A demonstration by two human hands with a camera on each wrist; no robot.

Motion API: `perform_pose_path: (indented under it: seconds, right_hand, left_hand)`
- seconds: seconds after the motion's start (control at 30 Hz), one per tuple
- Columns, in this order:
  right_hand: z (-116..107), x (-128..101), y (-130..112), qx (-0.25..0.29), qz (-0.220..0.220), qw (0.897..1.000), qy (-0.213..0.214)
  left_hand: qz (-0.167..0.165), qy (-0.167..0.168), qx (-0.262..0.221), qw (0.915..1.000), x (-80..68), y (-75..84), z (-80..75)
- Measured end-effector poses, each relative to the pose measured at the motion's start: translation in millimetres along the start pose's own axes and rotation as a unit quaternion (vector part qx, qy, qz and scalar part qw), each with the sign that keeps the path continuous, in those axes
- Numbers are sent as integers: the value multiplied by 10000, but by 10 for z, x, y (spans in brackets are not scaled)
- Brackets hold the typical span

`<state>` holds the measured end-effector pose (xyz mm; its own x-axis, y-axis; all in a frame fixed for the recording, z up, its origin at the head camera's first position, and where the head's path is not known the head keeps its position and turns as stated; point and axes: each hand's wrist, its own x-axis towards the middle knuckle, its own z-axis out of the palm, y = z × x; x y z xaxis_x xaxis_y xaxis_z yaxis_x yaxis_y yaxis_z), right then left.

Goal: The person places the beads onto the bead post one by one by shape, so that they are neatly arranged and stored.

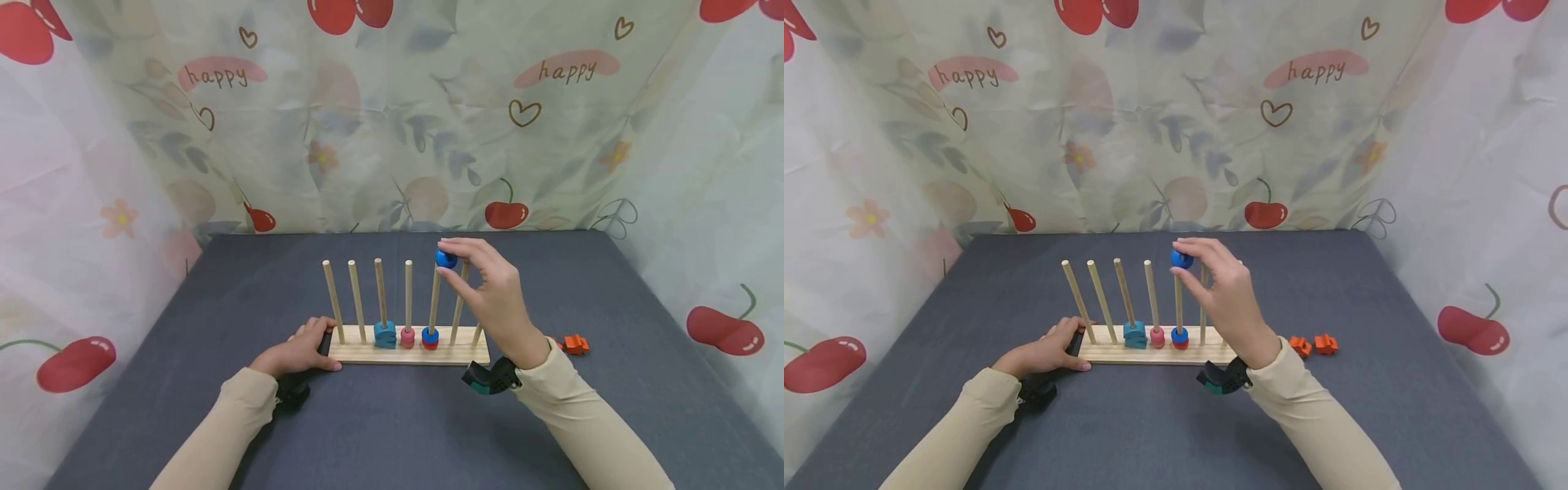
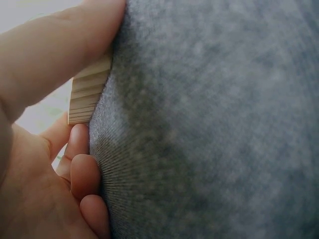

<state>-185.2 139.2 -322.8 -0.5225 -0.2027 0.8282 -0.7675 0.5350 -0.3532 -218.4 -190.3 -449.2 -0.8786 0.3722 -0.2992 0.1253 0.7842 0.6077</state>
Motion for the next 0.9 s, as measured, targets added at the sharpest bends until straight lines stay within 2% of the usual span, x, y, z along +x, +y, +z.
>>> perform_pose_path:
  seconds: [0.23,0.47,0.57,0.7,0.9]
  right_hand:
    - [49,-13,49,135,262,9991,-313]
    - [101,-50,62,705,950,9919,-458]
    - [137,-83,69,1077,1370,9838,-428]
    - [204,-146,84,1643,1898,9676,-277]
    - [281,-226,85,2415,2287,9430,62]
  left_hand:
    - [-67,-19,-10,10000,-4,7,4]
    - [-112,-17,-32,9999,-1,11,1]
    - [-101,-19,-38,9999,-3,11,1]
    - [-71,-19,-27,10000,-4,4,0]
    - [-47,-28,-9,10000,0,-3,-2]
